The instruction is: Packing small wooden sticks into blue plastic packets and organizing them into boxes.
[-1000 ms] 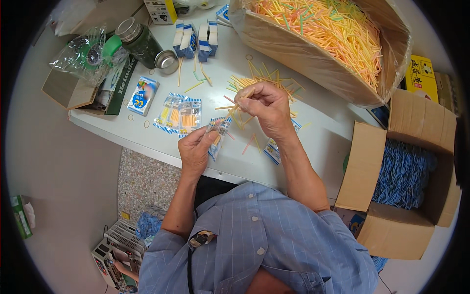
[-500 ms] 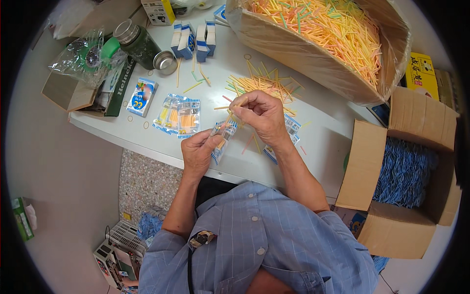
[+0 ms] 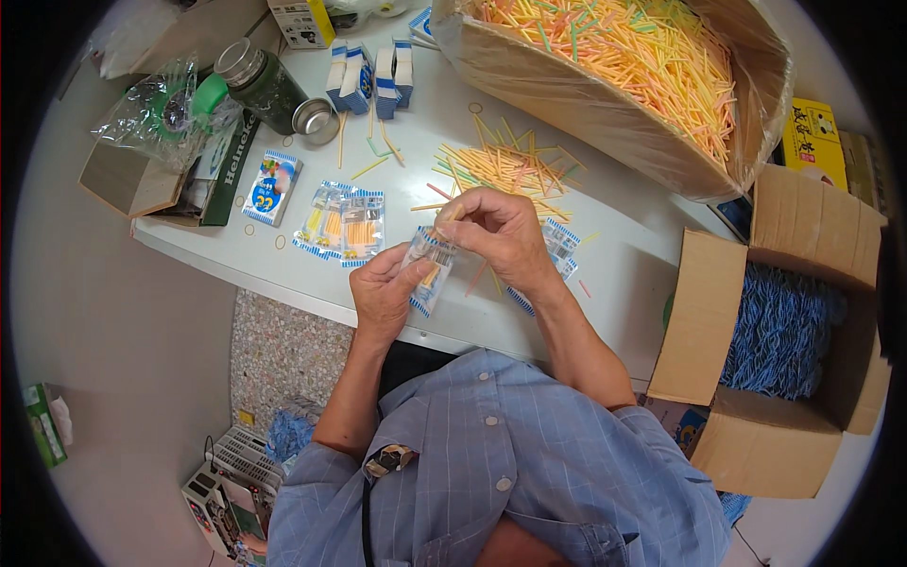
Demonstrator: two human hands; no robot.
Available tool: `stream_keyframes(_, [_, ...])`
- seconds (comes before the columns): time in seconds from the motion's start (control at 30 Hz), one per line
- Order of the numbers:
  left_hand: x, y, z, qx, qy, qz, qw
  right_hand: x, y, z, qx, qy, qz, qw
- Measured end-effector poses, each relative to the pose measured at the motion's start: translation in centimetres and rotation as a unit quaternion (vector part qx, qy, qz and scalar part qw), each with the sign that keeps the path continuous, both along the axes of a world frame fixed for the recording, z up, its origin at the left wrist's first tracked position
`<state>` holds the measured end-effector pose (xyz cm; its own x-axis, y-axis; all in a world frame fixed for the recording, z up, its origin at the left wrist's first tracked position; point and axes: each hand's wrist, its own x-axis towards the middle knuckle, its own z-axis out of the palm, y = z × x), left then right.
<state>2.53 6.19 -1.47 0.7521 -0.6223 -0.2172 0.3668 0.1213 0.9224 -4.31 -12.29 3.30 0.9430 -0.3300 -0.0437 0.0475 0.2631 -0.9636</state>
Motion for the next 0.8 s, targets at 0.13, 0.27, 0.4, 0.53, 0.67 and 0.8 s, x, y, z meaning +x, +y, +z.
stream_keyframes(0.13, [-0.2,-0.4,0.1,-0.031,0.009,0.029,0.999,0.2,0.4,-0.2,-0.138,-0.025,-0.015,0.99])
stream_keyframes(0.27, [-0.4,-0.8,0.0,-0.043,0.016,0.038,0.998,0.0,0.3,-1.2,-0.168,-0.01,0.017,0.986])
stream_keyframes(0.4, [-0.5,-0.8,-0.1,-0.037,0.016,0.042,0.998,-0.1,0.5,-1.2,-0.105,0.013,0.012,0.994])
stream_keyframes(0.53, [-0.6,-0.9,-0.2,-0.038,0.016,0.041,0.998,-0.1,0.4,-1.5,-0.164,-0.015,-0.001,0.986])
stream_keyframes(0.67, [-0.8,-0.7,-0.1,-0.026,0.016,0.044,0.999,-0.1,0.8,-1.0,-0.223,0.015,0.031,0.974])
stream_keyframes(0.8, [-1.0,-1.0,-0.1,-0.032,0.01,0.041,0.999,-0.7,0.8,-0.5,-0.048,0.057,-0.016,0.997])
